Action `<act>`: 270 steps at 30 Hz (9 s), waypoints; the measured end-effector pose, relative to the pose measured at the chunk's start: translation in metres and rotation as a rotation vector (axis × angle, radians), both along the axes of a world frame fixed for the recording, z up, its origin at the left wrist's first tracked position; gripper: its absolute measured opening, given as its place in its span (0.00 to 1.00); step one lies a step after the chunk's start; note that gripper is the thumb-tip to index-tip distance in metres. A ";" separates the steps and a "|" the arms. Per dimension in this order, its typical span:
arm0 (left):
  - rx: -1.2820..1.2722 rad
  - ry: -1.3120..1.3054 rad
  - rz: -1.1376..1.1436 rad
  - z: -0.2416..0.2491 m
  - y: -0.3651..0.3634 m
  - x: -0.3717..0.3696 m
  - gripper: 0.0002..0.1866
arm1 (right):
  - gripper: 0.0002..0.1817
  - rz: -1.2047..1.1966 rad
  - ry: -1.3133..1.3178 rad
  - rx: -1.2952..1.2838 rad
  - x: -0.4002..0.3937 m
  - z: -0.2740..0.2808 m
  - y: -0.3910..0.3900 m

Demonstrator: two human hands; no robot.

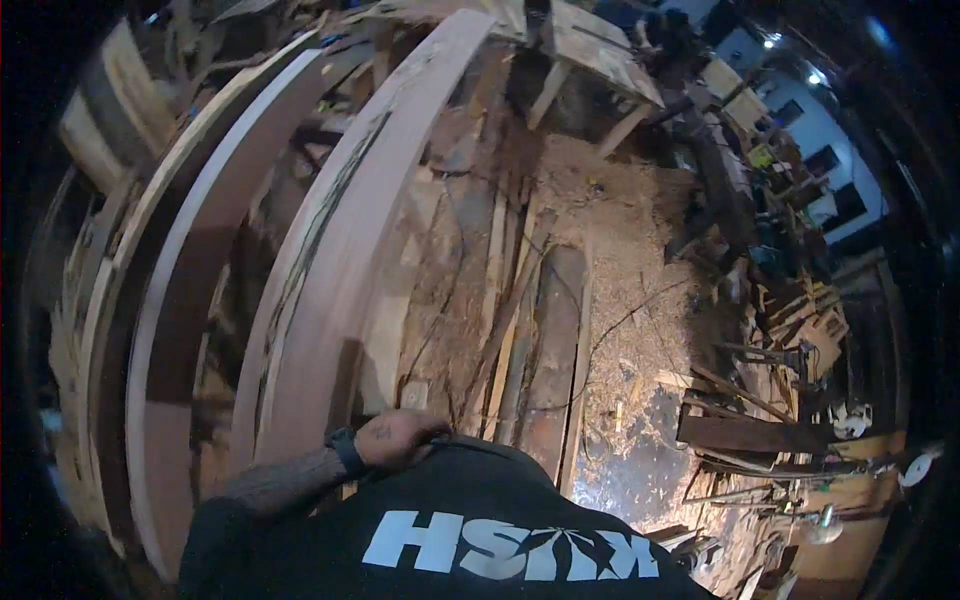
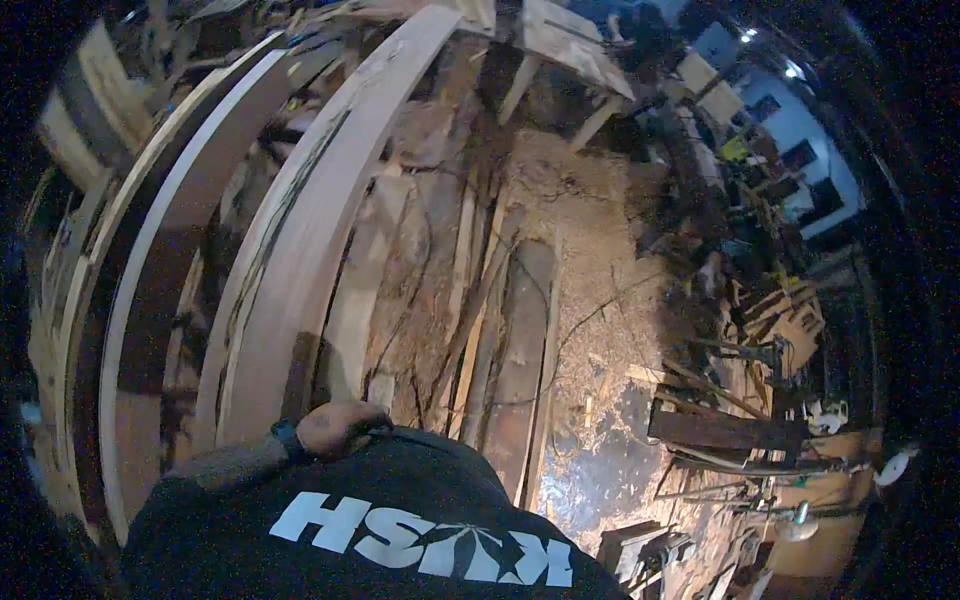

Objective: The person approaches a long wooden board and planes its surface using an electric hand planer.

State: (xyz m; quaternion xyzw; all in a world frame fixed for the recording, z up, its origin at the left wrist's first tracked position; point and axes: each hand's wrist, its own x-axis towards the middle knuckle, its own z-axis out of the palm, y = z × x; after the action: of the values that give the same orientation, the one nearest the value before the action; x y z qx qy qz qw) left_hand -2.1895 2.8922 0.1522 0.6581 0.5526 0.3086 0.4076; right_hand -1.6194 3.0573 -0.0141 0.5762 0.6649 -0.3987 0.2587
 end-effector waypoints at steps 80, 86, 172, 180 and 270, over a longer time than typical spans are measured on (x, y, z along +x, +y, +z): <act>-0.073 0.342 1.300 -0.052 1.163 -0.736 0.25 | 0.30 0.753 0.516 0.288 -1.287 0.285 1.530; -0.103 0.270 1.372 -0.056 1.164 -0.736 0.27 | 0.29 1.070 0.572 -0.150 -1.445 0.287 1.530; 0.253 0.700 1.766 -0.110 1.345 -0.822 0.20 | 0.34 2.218 0.662 -0.818 -1.468 0.186 0.982; 0.063 0.842 2.060 -0.126 1.282 -0.782 0.34 | 0.32 2.130 0.538 -0.908 -1.405 0.201 0.889; 0.367 0.840 2.384 -0.087 0.333 -0.123 0.13 | 0.35 2.196 0.651 -0.953 -0.779 0.176 -0.240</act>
State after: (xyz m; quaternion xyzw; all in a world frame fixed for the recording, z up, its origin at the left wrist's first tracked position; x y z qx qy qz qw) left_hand -2.3127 3.2255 0.0651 -0.1499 0.8338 0.3226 -0.4221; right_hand -2.3983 2.8173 0.1623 -0.5625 0.6176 -0.2974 0.4622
